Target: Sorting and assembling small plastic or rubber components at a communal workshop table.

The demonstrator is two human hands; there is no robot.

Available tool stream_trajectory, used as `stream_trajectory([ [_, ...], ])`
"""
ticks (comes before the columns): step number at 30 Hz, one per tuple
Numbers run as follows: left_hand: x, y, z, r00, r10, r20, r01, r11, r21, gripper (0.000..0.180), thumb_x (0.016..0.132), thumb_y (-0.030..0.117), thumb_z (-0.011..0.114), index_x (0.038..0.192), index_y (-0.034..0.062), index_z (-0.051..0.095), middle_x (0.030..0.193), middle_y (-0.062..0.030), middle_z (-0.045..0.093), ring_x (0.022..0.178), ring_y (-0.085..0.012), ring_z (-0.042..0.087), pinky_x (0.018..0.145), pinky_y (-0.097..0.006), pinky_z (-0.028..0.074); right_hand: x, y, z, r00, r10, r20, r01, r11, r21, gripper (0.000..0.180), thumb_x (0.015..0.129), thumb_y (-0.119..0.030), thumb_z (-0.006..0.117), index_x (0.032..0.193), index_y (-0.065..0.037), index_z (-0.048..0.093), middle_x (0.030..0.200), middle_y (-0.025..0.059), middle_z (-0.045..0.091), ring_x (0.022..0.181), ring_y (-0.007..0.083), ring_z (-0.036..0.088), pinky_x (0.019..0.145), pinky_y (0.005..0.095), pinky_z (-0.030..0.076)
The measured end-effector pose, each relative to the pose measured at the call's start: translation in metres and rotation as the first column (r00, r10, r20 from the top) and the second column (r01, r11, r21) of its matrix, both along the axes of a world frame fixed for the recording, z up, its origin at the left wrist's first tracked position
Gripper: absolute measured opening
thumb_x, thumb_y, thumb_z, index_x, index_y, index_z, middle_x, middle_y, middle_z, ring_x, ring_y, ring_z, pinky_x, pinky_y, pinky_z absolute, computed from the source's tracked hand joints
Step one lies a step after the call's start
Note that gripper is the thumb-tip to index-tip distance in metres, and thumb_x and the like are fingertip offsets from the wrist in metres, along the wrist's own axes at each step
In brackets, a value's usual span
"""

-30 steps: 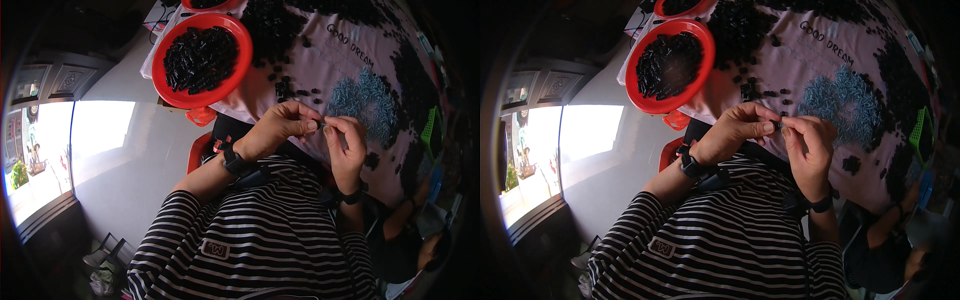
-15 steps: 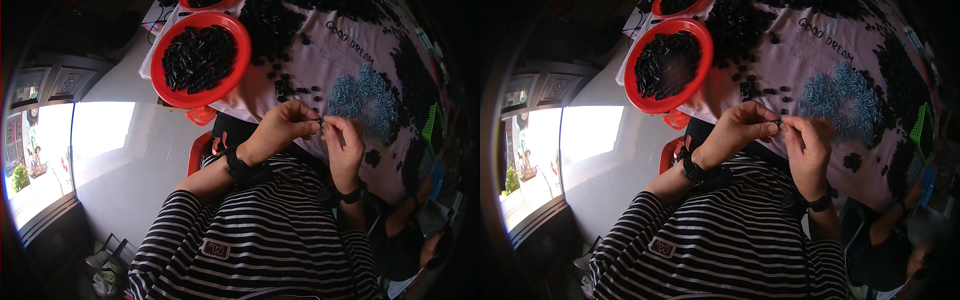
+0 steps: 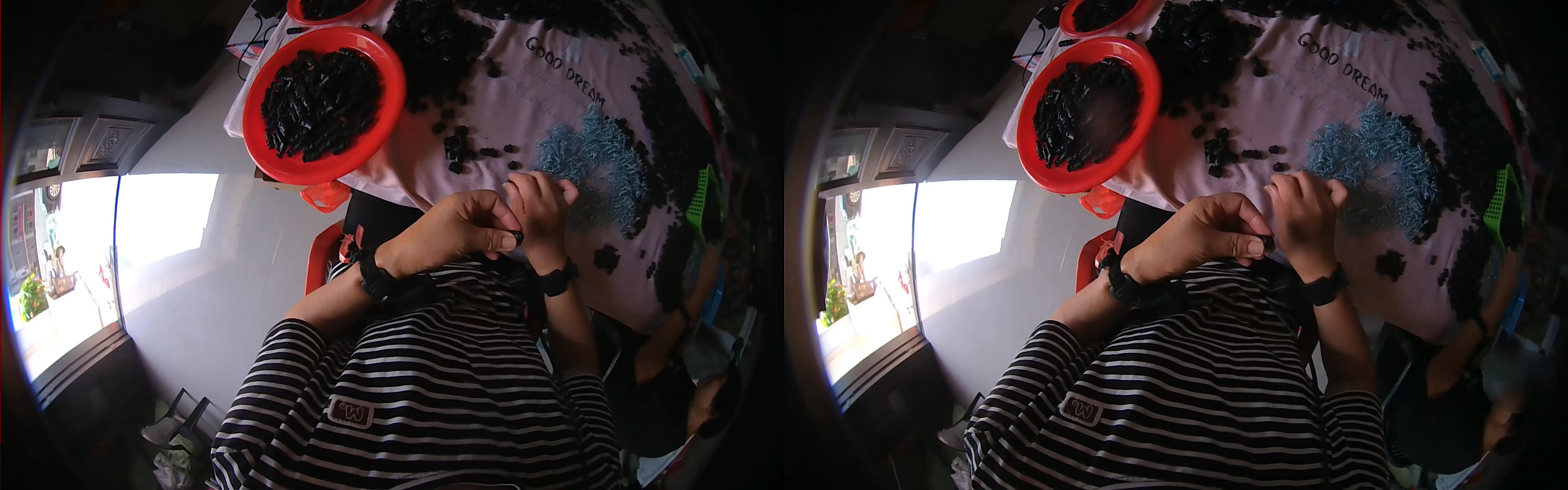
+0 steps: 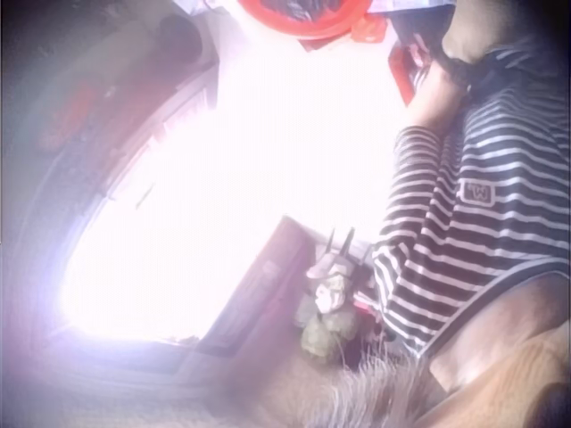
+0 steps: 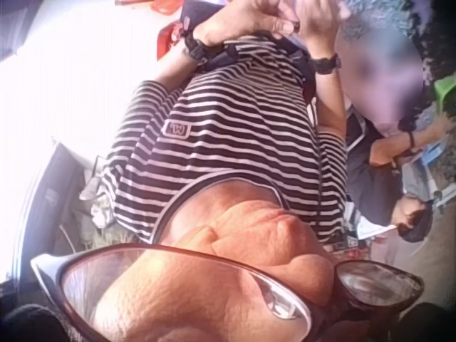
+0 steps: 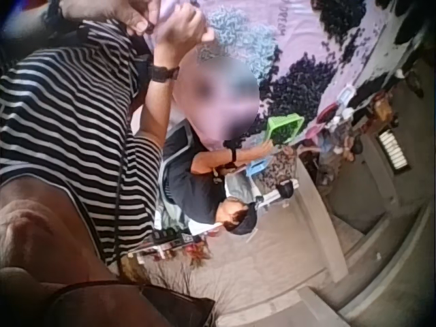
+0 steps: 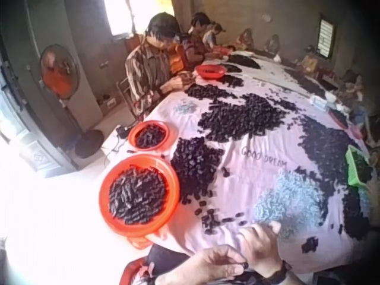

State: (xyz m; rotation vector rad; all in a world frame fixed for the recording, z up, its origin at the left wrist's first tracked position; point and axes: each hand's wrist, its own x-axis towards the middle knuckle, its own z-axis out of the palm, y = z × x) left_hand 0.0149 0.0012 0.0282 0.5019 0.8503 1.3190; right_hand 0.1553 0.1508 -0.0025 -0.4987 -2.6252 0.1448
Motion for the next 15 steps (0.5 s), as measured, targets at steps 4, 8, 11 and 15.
stream_trajectory([
  [4, -0.003, -0.001, -0.001, 1.000, -0.019, -0.020, 0.019, 1.000, 0.018, 0.020, 0.092, 0.008, 0.075, 0.109, 0.0019, 0.065, 0.096, -0.0022, 0.070, 0.087, -0.0090, 0.067, 0.080, -0.023, 0.056, -0.001, -0.004, -0.003, 0.995, 0.012, 0.102, -0.010, 1.000, -0.022, 0.012, 0.091, -0.016, 0.067, 0.102, -0.012, 0.066, 0.094, 0.0008, 0.063, 0.091, 0.0199, 0.062, 0.092, 0.0418, 0.034],
  [8, -0.003, 0.000, 0.003, 1.000, -0.002, -0.022, 0.002, 1.000, 0.010, 0.021, 0.094, 0.010, 0.073, 0.112, 0.0008, 0.066, 0.099, -0.0033, 0.071, 0.087, -0.0098, 0.067, 0.081, -0.025, 0.056, -0.001, -0.004, 0.005, 0.993, 0.052, 0.104, -0.042, 0.995, -0.089, 0.011, 0.093, -0.012, 0.063, 0.104, -0.011, 0.065, 0.094, 0.0018, 0.063, 0.093, 0.0208, 0.062, 0.094, 0.0421, 0.034],
  [11, -0.005, 0.001, 0.007, 1.000, 0.012, -0.023, -0.013, 1.000, -0.017, 0.022, 0.096, 0.012, 0.071, 0.113, 0.0000, 0.067, 0.102, -0.0046, 0.072, 0.091, -0.0114, 0.068, 0.082, -0.025, 0.056, 0.002, -0.001, 0.010, 0.999, 0.024, 0.044, -0.020, 0.996, -0.088, 0.012, 0.095, -0.010, 0.061, 0.106, -0.010, 0.066, 0.095, 0.0030, 0.065, 0.093, 0.0210, 0.062, 0.094, 0.0414, 0.034],
  [15, -0.012, 0.005, 0.014, 0.997, 0.074, 0.006, -0.074, 0.996, -0.042, 0.023, 0.097, 0.015, 0.070, 0.114, 0.0001, 0.067, 0.104, -0.0057, 0.072, 0.096, -0.0132, 0.069, 0.085, -0.027, 0.057, 0.009, 0.002, 0.045, 0.995, -0.029, -0.098, 0.000, 0.959, -0.283, 0.016, 0.097, -0.008, 0.060, 0.112, -0.008, 0.068, 0.097, 0.0049, 0.068, 0.091, 0.0207, 0.062, 0.094, 0.0391, 0.035],
])
